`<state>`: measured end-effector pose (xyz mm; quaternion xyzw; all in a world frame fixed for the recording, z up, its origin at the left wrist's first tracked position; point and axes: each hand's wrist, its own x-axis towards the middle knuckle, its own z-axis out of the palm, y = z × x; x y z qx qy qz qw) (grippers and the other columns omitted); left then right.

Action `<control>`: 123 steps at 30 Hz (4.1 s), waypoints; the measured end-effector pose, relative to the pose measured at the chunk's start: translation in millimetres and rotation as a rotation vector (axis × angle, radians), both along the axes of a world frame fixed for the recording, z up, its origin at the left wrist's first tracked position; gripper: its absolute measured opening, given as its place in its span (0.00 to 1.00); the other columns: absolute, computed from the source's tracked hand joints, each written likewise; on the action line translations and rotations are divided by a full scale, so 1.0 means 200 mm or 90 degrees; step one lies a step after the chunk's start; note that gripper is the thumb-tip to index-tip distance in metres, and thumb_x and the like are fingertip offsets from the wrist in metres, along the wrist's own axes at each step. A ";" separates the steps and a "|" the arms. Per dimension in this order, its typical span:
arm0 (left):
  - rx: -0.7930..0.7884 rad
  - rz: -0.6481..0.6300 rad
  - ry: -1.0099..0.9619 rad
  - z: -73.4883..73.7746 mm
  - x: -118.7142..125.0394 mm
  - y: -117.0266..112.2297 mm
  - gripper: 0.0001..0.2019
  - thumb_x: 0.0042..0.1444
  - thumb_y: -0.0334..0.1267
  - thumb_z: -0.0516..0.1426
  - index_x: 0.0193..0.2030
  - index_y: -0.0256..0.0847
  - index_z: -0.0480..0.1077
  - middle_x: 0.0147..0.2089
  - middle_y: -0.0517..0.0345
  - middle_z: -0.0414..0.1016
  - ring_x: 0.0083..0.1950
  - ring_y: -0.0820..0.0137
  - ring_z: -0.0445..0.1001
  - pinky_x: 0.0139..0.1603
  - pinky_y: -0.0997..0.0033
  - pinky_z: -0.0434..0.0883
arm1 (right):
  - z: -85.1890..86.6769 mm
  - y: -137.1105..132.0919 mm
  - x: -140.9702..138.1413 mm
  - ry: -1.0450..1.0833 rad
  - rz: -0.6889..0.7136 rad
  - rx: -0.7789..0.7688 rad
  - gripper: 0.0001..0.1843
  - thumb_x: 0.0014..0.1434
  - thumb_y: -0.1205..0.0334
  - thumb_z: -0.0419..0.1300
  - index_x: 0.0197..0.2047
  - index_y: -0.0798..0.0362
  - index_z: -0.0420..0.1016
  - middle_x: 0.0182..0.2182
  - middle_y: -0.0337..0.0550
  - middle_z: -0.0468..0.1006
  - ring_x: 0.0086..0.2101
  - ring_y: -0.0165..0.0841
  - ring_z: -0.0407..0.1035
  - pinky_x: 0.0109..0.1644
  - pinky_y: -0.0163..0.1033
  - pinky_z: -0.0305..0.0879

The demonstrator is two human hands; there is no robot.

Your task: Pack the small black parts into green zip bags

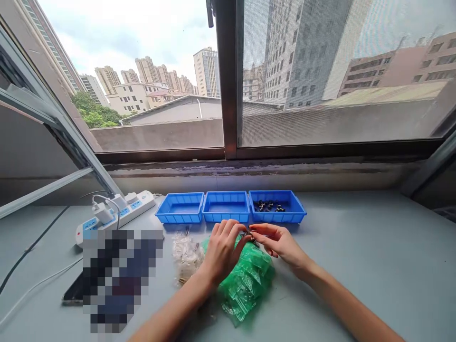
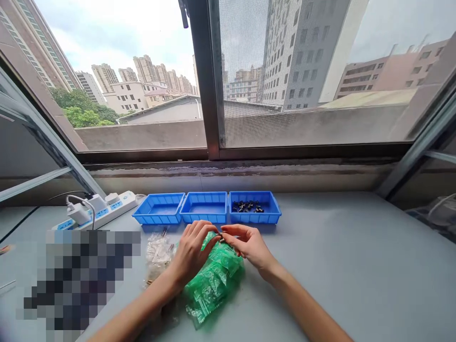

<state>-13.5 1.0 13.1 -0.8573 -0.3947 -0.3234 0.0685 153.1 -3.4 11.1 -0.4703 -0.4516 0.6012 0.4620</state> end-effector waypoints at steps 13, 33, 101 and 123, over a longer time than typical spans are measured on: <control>-0.137 -0.108 -0.044 0.04 0.01 -0.03 0.09 0.62 0.32 0.42 0.42 0.42 0.61 0.40 0.53 0.69 0.41 0.68 0.68 0.42 0.66 0.67 | 0.01 -0.05 -0.06 0.030 0.016 -0.008 0.30 0.31 0.48 0.71 0.37 0.52 0.71 0.27 0.39 0.76 0.19 0.23 0.61 0.18 0.29 0.52; -0.096 -0.038 -0.003 0.03 -0.02 0.00 0.05 0.61 0.35 0.45 0.40 0.41 0.60 0.39 0.55 0.69 0.38 0.66 0.66 0.39 0.65 0.64 | 0.03 0.03 0.00 0.023 -0.009 0.032 0.24 0.37 0.47 0.65 0.36 0.54 0.73 0.27 0.38 0.73 0.14 0.16 0.45 0.17 0.30 0.39; -0.183 -0.050 0.202 -0.04 0.06 -0.03 0.09 0.61 0.35 0.44 0.41 0.39 0.63 0.48 0.50 0.67 0.49 0.62 0.62 0.48 0.58 0.62 | -0.15 0.06 0.15 -0.665 0.108 0.599 0.16 0.62 0.64 0.49 0.51 0.50 0.70 0.47 0.46 0.75 0.47 0.37 0.68 0.48 0.46 0.65; -0.188 -0.055 0.216 -0.03 0.08 -0.05 0.09 0.61 0.33 0.43 0.42 0.38 0.63 0.43 0.51 0.65 0.43 0.63 0.63 0.46 0.60 0.62 | -0.06 0.04 0.16 -0.632 0.121 0.500 0.10 0.59 0.60 0.53 0.32 0.51 0.73 0.28 0.40 0.75 0.25 0.30 0.68 0.29 0.34 0.63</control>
